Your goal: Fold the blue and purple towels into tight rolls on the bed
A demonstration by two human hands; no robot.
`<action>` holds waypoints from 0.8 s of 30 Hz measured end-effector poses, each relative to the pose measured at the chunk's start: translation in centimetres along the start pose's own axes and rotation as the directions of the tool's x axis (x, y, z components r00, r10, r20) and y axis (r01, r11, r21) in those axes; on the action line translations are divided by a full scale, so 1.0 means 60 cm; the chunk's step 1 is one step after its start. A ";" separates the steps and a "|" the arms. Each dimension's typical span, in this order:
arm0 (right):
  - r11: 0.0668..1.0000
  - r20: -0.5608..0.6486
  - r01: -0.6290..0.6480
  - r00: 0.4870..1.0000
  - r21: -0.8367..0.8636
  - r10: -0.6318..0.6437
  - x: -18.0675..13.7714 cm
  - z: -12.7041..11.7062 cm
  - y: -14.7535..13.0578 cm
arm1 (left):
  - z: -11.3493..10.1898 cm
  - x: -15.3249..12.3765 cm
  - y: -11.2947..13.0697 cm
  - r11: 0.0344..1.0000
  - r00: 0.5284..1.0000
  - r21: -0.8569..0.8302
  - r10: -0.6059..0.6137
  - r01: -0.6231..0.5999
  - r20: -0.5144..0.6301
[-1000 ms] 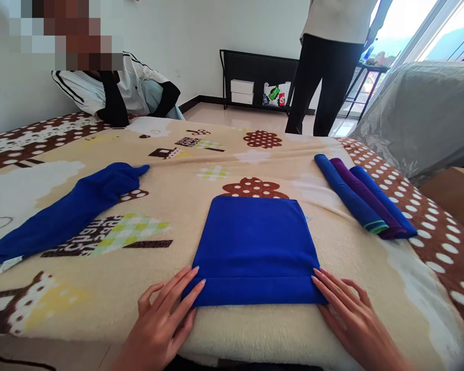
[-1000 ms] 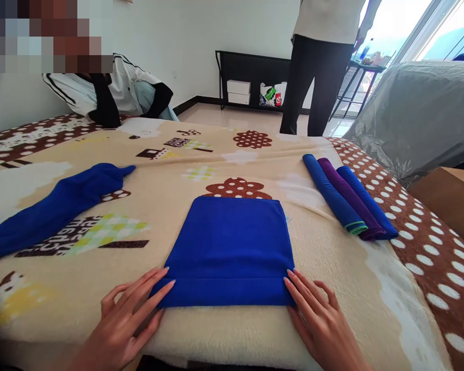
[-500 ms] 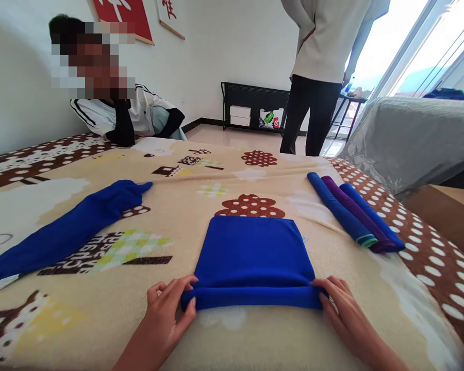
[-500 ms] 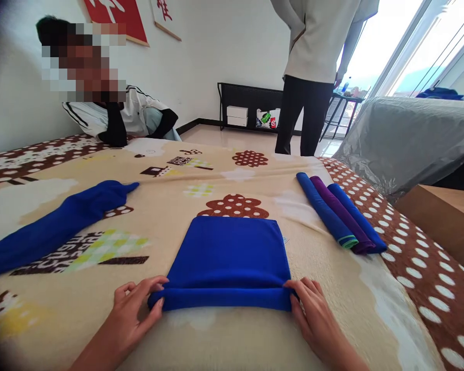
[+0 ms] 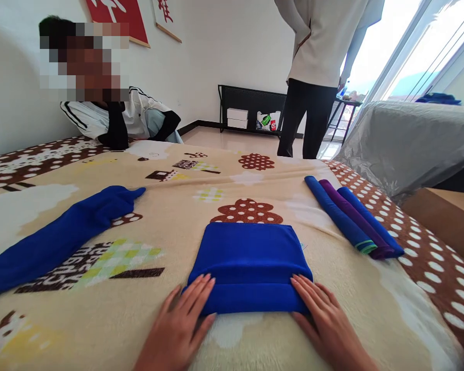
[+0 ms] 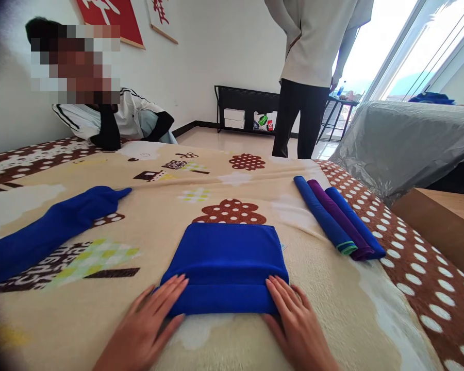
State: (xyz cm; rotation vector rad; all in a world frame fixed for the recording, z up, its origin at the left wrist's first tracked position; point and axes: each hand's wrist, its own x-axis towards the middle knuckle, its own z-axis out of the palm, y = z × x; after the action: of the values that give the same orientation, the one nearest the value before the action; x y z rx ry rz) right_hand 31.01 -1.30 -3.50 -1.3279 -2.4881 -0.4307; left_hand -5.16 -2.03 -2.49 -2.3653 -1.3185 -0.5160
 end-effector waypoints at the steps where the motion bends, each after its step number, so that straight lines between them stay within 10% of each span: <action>1: 1.000 -0.005 -0.012 1.000 -0.011 0.012 -0.015 0.000 0.015 | -0.005 -0.014 -0.017 1.000 1.000 0.009 -0.019 0.020 -0.002; 10: 0.999 -0.131 0.051 0.990 -0.004 -0.051 -0.011 -0.017 -0.019 | -0.017 0.000 0.035 0.991 0.997 -0.126 0.035 -0.044 -0.074; 17: 0.997 -0.235 0.025 0.972 0.074 -0.007 -0.019 -0.009 0.018 | -0.030 -0.007 -0.011 0.987 0.982 -0.153 -0.070 0.044 -0.174; 24: 0.949 -0.017 -0.128 0.990 0.286 0.139 -0.021 -0.056 0.031 | -0.043 -0.039 -0.027 0.935 0.989 -0.331 -0.147 0.130 -0.028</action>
State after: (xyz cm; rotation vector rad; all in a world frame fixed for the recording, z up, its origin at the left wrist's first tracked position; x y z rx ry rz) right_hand 33.60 -2.61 -0.69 -1.3439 -2.3043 -0.0611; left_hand -8.05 -4.20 -1.21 -2.5080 -1.4807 -0.8975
